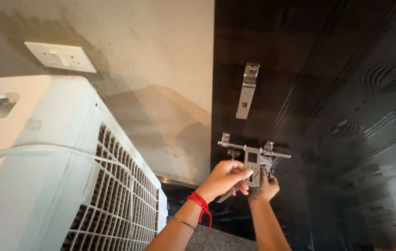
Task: The person wipes a dark metal door with a gray cloth, focusing on the handle, latch, and surrounding surface. They move the cloth in circular and linear motions across the door's textured surface.
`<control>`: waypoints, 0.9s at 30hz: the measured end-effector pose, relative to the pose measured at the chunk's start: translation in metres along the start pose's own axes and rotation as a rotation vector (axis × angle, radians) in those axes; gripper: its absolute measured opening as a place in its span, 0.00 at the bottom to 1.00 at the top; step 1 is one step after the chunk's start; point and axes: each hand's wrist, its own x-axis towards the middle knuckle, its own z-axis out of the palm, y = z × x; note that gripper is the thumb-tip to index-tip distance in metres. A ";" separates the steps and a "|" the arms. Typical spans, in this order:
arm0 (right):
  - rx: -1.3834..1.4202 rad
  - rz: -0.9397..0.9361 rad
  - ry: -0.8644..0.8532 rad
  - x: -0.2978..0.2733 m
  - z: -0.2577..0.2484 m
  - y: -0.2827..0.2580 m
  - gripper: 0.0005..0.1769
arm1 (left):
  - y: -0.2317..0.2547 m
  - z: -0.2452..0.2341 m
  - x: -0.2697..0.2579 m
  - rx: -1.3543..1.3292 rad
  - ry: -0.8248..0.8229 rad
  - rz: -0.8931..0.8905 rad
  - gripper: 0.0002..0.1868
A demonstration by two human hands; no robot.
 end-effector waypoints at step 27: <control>-1.286 -0.697 -0.678 -0.037 0.074 0.107 0.22 | -0.028 0.021 0.022 -0.320 0.091 0.045 0.29</control>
